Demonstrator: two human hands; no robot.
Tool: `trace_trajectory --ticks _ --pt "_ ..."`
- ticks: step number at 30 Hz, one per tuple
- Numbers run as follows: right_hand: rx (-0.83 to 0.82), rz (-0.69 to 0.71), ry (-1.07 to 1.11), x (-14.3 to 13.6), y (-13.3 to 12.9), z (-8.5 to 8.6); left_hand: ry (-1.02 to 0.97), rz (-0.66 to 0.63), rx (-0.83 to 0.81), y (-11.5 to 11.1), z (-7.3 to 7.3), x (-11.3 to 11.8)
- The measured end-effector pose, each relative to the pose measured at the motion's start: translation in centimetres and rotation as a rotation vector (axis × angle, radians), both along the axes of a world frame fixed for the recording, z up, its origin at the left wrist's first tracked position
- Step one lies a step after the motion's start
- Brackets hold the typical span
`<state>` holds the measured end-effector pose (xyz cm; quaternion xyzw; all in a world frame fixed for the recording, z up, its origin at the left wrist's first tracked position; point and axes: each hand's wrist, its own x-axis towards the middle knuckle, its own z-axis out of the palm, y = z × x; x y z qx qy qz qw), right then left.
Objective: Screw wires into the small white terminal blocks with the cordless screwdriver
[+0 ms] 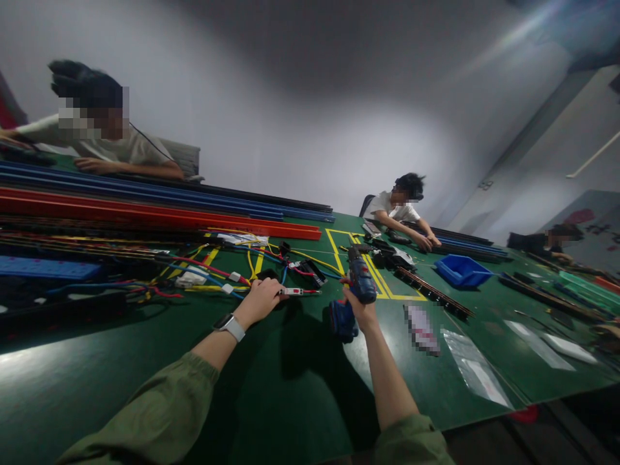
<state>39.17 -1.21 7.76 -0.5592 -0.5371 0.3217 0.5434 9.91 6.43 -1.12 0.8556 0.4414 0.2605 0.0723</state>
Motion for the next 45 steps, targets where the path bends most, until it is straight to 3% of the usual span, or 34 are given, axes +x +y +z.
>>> trace_trajectory --ticks 4,8,16,29,45 --pt "-0.053 0.053 -0.002 -0.9 -1.5 0.2 -0.002 -0.004 0.012 0.0 0.1 0.0" --pt "-0.188 0.05 0.009 -2.4 -4.5 0.6 -0.014 -0.003 0.013 -0.2 0.2 0.1" --pt "-0.359 0.183 0.016 -4.4 -9.3 1.5 -0.007 0.0 0.018 0.1 -0.3 0.0" --pt "-0.426 0.19 0.038 -5.9 -10.7 1.8 0.004 -0.006 0.028 0.1 -0.5 0.0" --pt "-0.484 0.188 -0.014 -6.0 -10.6 2.6 0.081 0.008 0.034 -0.1 -0.1 0.0"
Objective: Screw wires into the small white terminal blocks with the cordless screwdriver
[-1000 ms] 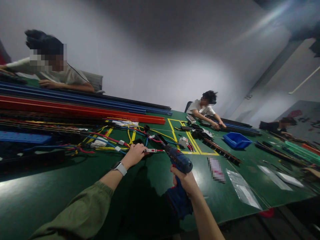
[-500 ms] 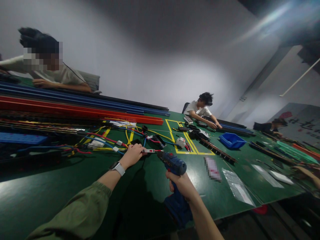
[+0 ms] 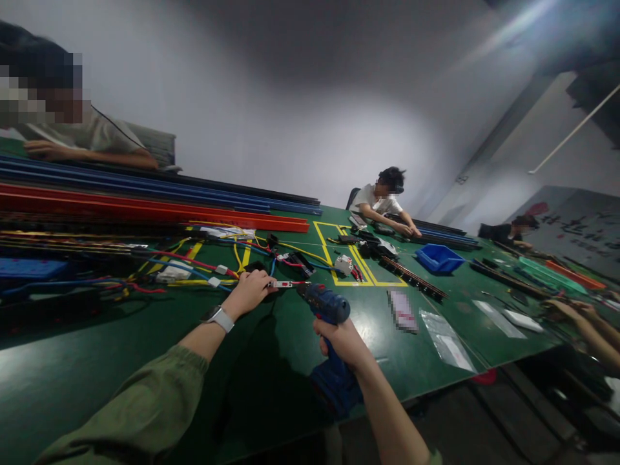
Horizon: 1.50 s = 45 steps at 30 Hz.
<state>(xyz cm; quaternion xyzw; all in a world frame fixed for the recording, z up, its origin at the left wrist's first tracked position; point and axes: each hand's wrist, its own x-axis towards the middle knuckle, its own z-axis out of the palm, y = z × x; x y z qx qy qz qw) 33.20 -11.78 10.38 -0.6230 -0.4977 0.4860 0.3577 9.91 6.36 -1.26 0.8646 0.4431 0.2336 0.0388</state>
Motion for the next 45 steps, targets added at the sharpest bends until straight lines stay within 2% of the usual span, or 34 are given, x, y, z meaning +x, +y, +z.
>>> trace_trajectory --ticks 13,23,29,45 --pt "-0.003 0.033 0.012 0.12 0.05 -0.18 0.012 0.018 -0.006 -0.36 0.47 0.16" --pt "0.034 0.031 -0.01 0.11 0.03 -0.63 0.0 0.005 -0.013 0.09 -0.15 0.07" --pt "0.053 0.061 0.003 0.24 0.21 -0.78 -0.012 0.007 -0.017 -0.03 0.01 0.09" --pt "0.048 0.026 0.039 0.01 0.09 -0.69 -0.04 -0.004 -0.045 -0.21 0.25 0.05"
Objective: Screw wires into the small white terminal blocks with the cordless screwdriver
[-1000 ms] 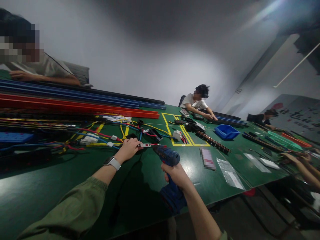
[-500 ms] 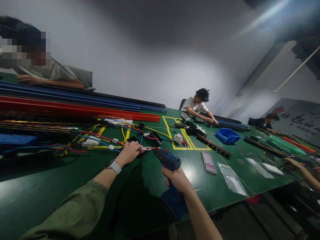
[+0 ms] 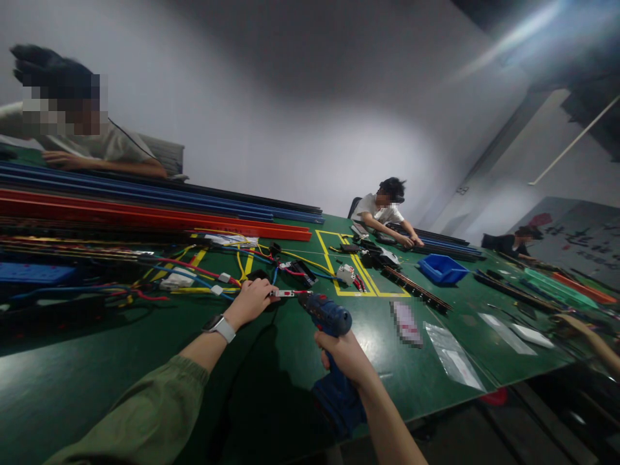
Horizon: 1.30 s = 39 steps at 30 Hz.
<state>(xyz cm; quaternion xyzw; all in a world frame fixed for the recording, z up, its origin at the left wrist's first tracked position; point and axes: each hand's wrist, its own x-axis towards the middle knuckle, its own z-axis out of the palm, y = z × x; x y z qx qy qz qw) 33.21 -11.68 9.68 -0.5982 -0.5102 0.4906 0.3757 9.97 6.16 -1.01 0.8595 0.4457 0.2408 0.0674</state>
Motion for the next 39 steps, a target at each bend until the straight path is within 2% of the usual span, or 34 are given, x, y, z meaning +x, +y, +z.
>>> trace_trajectory --ticks 13,25,39 --pt "-0.003 -0.003 -0.012 -0.19 -0.01 0.36 0.011 0.001 0.035 -0.31 0.29 -0.04" --pt "0.004 0.007 -0.003 0.22 0.17 -0.3 0.01 -0.004 -0.006 0.01 0.09 -0.06" --pt "0.025 -0.022 -0.041 -0.25 -0.32 0.41 0.017 -0.002 0.006 0.05 -0.03 -0.04"
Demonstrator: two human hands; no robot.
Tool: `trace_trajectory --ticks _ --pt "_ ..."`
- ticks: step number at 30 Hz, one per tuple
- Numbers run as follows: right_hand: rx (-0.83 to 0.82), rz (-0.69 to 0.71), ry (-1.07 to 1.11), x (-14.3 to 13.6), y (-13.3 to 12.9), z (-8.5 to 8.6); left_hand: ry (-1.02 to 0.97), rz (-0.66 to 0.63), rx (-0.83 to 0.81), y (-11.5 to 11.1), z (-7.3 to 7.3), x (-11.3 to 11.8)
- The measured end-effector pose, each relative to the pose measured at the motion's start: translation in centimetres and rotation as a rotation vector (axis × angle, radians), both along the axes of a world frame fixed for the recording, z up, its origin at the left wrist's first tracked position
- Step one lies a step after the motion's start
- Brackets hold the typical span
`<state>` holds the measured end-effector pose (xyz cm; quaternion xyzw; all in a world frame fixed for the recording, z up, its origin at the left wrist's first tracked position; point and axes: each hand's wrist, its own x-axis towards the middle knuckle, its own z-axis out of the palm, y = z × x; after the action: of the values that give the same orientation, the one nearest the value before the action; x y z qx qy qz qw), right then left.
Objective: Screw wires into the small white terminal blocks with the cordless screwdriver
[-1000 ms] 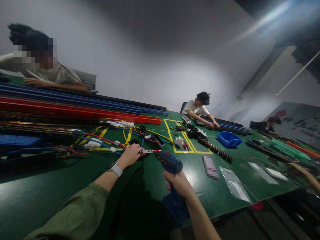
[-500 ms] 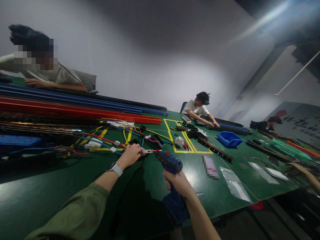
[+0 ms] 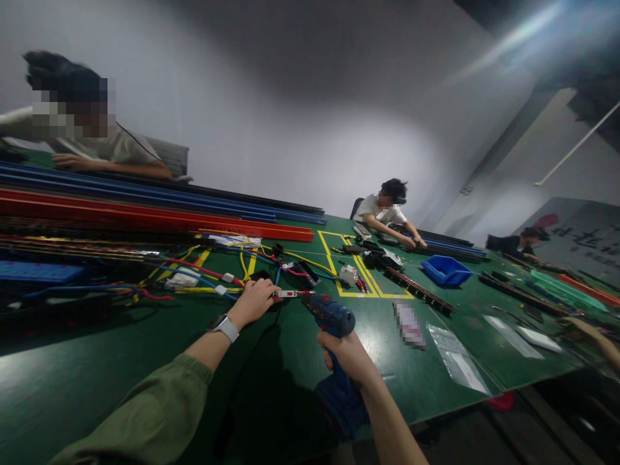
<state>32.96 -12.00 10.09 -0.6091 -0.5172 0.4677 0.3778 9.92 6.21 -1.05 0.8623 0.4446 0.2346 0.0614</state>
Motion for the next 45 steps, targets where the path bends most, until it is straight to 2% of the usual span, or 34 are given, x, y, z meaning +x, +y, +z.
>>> trace_trajectory --ticks 9,17,37,45 --pt "-0.016 0.005 -0.032 -0.27 -0.32 0.54 -0.001 0.003 0.006 0.07 -0.1 -0.01" --pt "-0.082 0.0 0.016 0.14 0.34 0.21 0.003 0.001 0.001 0.1 -0.05 -0.02" --pt "-0.043 0.002 -0.044 -0.03 -0.07 0.32 0.015 0.005 0.051 0.01 -0.16 -0.07" --pt "-0.035 0.016 0.006 0.3 0.27 -0.38 0.013 0.021 0.046 0.19 -0.41 0.04"
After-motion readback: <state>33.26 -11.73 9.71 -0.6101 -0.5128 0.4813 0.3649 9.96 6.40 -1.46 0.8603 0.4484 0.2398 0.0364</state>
